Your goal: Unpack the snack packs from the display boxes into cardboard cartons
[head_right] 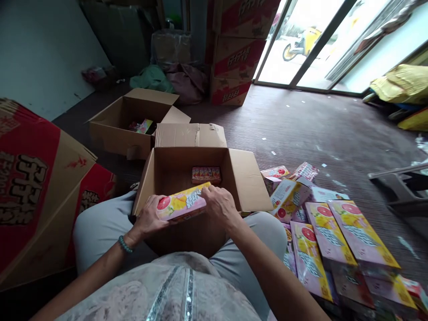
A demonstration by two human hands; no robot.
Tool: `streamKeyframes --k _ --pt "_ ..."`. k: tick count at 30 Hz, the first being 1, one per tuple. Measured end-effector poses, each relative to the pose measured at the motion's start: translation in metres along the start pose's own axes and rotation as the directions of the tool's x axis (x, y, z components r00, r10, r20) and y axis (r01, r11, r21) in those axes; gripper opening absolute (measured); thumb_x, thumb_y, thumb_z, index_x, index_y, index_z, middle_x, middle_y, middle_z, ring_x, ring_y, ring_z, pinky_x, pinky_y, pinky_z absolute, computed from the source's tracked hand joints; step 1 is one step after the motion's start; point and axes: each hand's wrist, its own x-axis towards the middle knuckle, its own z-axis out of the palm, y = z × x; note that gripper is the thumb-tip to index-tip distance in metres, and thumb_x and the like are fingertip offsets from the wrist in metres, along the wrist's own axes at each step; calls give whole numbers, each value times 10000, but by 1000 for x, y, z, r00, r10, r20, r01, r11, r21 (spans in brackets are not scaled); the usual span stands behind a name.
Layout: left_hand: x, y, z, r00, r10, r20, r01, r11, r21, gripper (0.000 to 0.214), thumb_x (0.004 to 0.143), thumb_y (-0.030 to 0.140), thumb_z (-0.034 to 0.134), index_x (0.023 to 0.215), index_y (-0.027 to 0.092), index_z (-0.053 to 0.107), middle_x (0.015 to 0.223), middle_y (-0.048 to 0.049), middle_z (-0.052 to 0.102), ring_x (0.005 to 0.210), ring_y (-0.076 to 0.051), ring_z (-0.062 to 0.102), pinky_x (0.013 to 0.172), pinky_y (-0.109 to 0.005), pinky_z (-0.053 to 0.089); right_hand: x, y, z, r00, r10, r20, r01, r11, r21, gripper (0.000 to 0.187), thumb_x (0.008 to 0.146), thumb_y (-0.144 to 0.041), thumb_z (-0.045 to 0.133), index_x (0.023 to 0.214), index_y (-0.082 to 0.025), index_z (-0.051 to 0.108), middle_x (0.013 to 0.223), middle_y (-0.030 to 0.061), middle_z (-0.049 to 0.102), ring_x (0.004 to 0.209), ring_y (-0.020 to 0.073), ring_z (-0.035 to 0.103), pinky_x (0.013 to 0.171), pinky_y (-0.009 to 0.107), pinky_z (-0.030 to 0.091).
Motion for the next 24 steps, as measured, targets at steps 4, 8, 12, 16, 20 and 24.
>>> streamKeyframes --k 4,8,12,16,20,24 --pt "-19 -2 16 996 31 -87 -32 999 -13 710 618 555 803 1143 191 493 1044 -98 559 971 -289 533 866 -443 479 5 -50 -12 962 -151 226 178 979 -102 223 956 -174 401 1039 -173 608 963 106 673 876 210 634 759 292 397" --pt "-26 -8 24 988 72 -136 -77 997 -31 761 577 526 832 1154 183 472 1077 -115 567 1001 -300 525 896 -468 474 20 -94 -5 923 -281 264 324 936 -135 238 959 -199 408 1047 -144 622 947 128 680 839 243 659 714 321 445" --pt "-31 -12 29 962 136 -238 -152 987 -52 618 653 310 750 1174 181 445 1094 -124 575 1009 -288 533 913 -469 472 31 -129 3 891 -344 296 405 898 -175 224 936 -135 428 1017 -115 636 907 142 689 800 239 670 639 309 457" --pt "-33 -12 30 957 147 -250 -168 984 -66 526 653 206 669 1130 199 448 1055 -111 569 981 -281 537 884 -455 484 31 -141 1 881 -326 343 408 890 -203 222 923 -94 437 1032 -107 630 911 141 697 788 237 675 623 312 467" --pt "-34 -10 28 975 93 -202 -115 989 -97 527 636 188 647 1118 209 436 1064 -110 559 996 -289 533 907 -470 481 26 -133 -4 871 -348 346 430 882 -196 215 932 -109 432 1039 -115 619 930 136 693 798 240 670 637 320 474" --pt "-34 -8 26 979 59 -197 -81 991 -104 551 609 200 655 1116 197 441 1077 -123 559 1001 -302 530 928 -492 474 20 -125 0 883 -342 321 415 888 -198 202 945 -151 433 1033 -124 612 958 141 684 827 244 662 678 339 481"
